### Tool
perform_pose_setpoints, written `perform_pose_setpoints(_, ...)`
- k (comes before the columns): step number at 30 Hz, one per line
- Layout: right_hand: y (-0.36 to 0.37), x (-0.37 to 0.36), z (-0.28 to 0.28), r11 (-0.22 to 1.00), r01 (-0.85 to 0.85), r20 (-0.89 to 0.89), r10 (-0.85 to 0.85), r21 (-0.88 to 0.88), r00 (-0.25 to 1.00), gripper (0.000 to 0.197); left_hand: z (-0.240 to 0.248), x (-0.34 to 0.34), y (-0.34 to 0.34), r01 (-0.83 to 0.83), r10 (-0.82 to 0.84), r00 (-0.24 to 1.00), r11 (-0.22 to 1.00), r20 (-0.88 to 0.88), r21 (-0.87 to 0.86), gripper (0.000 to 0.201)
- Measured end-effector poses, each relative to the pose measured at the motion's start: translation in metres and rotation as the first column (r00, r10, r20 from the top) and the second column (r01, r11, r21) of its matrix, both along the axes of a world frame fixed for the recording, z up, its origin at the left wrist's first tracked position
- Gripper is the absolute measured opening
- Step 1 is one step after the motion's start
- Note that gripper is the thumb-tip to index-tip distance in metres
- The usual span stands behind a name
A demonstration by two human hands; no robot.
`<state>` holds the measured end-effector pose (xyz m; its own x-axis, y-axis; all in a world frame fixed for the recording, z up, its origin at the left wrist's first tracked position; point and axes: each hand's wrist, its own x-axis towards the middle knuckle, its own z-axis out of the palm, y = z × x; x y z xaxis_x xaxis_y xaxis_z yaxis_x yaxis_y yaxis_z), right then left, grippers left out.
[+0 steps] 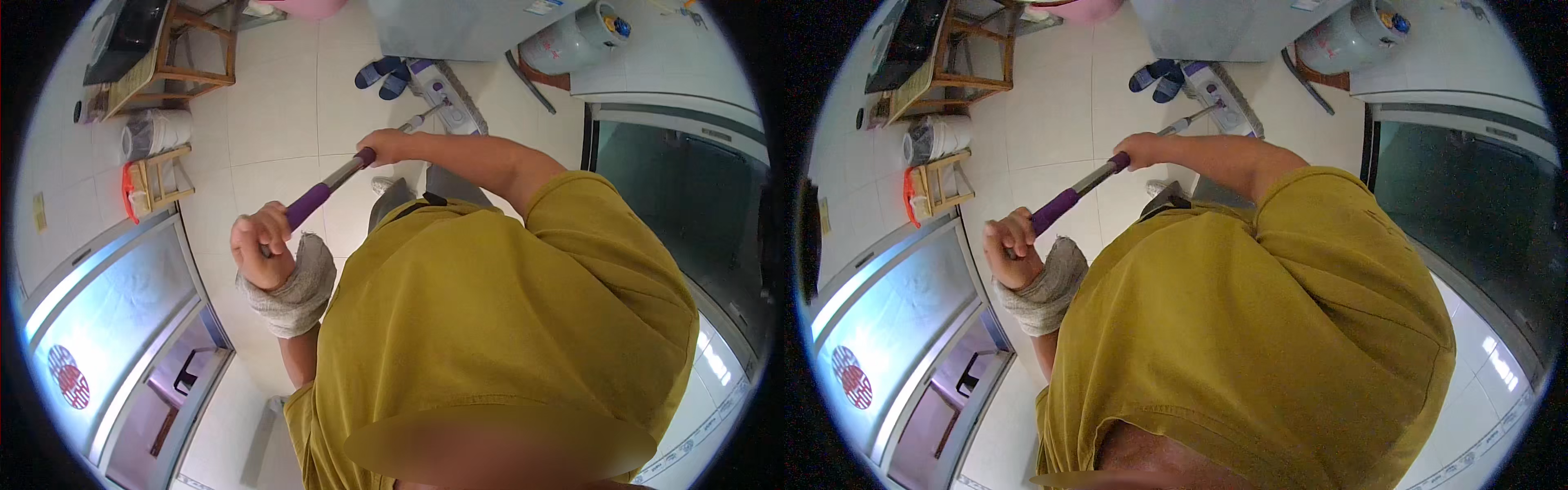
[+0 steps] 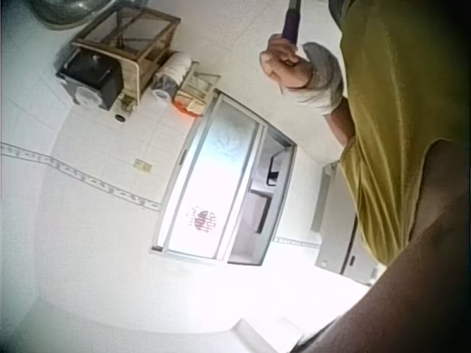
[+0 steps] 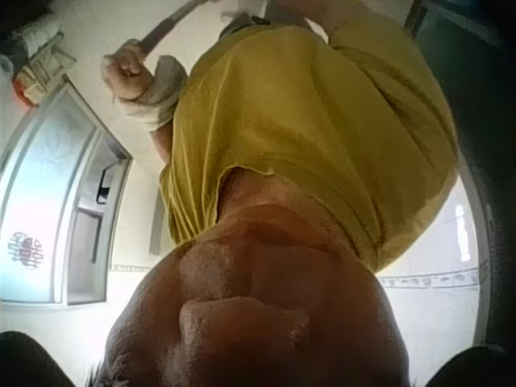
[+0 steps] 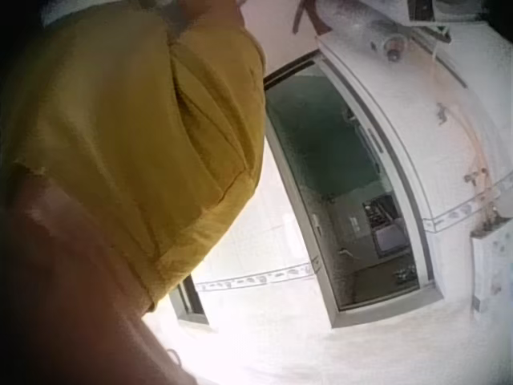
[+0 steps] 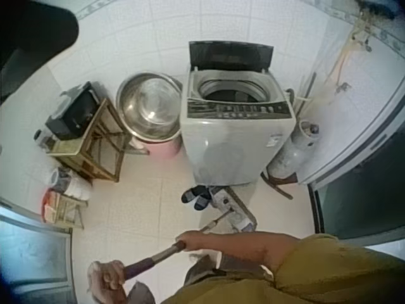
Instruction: The person mops the floor with a mop, moving from the bathroom to the utility area. The person then wipes the exterior and lid of a washing machine with a cloth.
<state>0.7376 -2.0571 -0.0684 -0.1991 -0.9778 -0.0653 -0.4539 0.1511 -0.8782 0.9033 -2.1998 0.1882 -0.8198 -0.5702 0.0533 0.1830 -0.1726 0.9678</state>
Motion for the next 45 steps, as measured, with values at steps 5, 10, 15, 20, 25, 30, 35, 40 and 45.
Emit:
perform_pose_setpoints(5, 0.006, 0.022, -0.005, 0.987, 0.093, -0.029, -0.09, 0.129, 0.996, 0.023, -0.016, 0.013, -0.019, 0.162, -0.162, 0.986, 0.987, -0.039, 0.001, 0.036)
perform_pose_setpoints(10, 0.045, 0.034, -0.013, 0.978, 0.164, 0.016, -0.168, 0.129, 0.986, 0.027, -0.04, 0.003, -0.023, 0.299, -0.311, 0.95, 0.932, 0.029, 0.203, 0.036)
perform_pose_setpoints(15, 0.08, 0.031, -0.055, 0.908, 0.292, 0.185, -0.356, 0.302, 0.916, 0.03, -0.067, -0.034, -0.019, 0.365, -0.415, 0.882, 0.901, 0.222, 0.235, 0.041)
perform_pose_setpoints(20, 0.07, 0.012, -0.059, 0.875, 0.253, -0.001, -0.277, 0.412, 0.961, 0.033, -0.089, -0.056, -0.038, 0.401, -0.475, 0.861, 0.854, 0.184, 0.332, 0.038)
perform_pose_setpoints(25, 0.053, -0.017, -0.063, 0.893, 0.126, 0.034, -0.156, 0.433, 0.987, 0.029, -0.096, -0.08, -0.062, 0.408, -0.519, 0.807, 0.835, 0.282, 0.37, 0.039)
perform_pose_setpoints(30, 0.04, -0.046, -0.066, 0.819, -0.022, 0.092, -0.038, 0.574, 0.995, 0.038, -0.097, -0.115, -0.076, 0.482, -0.604, 0.772, 0.759, 0.196, 0.438, 0.036)
perform_pose_setpoints(35, 0.041, -0.054, -0.06, 0.816, 0.057, 0.087, -0.131, 0.576, 0.988, 0.037, -0.09, -0.141, -0.084, 0.596, -0.702, 0.677, 0.699, 0.221, 0.396, 0.04)
perform_pose_setpoints(40, 0.0, -0.043, -0.034, 0.743, 0.312, -0.092, -0.322, 0.592, 0.942, 0.032, -0.095, -0.156, -0.123, 0.58, -0.681, 0.705, 0.715, 0.199, 0.391, 0.04)
perform_pose_setpoints(45, -0.101, -0.023, 0.079, 0.798, 0.596, -0.14, -0.583, 0.085, 0.8, 0.025, -0.131, -0.174, -0.192, 0.289, -0.451, 0.861, 0.814, 0.234, 0.504, 0.037)
